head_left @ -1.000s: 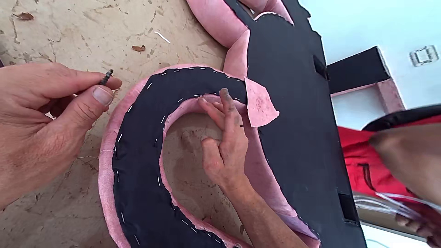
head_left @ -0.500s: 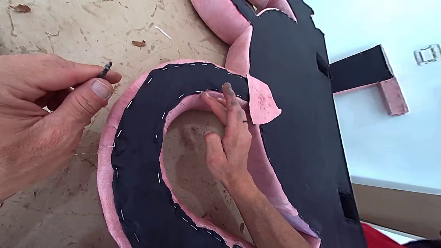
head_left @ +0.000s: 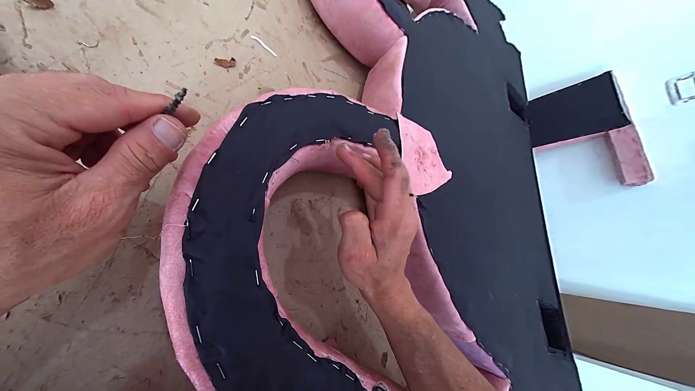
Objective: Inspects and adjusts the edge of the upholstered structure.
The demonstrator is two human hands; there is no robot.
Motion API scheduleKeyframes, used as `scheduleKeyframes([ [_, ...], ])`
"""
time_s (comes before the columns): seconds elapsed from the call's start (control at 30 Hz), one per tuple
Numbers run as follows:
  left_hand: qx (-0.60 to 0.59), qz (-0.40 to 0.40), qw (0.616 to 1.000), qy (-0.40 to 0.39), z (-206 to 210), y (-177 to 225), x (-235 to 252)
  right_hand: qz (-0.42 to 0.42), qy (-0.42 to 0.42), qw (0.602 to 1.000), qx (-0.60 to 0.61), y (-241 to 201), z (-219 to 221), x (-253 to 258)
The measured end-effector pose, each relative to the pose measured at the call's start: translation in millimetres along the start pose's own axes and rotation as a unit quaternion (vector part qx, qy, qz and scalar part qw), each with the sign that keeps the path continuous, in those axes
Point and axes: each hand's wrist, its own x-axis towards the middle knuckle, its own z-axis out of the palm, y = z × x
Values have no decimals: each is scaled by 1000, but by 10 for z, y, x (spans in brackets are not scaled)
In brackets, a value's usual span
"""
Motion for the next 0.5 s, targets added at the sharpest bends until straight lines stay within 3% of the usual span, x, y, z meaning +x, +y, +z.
scheduleKeyframes([
  [0.5,15,-1,1000,-4,-14,32,7,0,-13,1000,-8,-28,30,42],
])
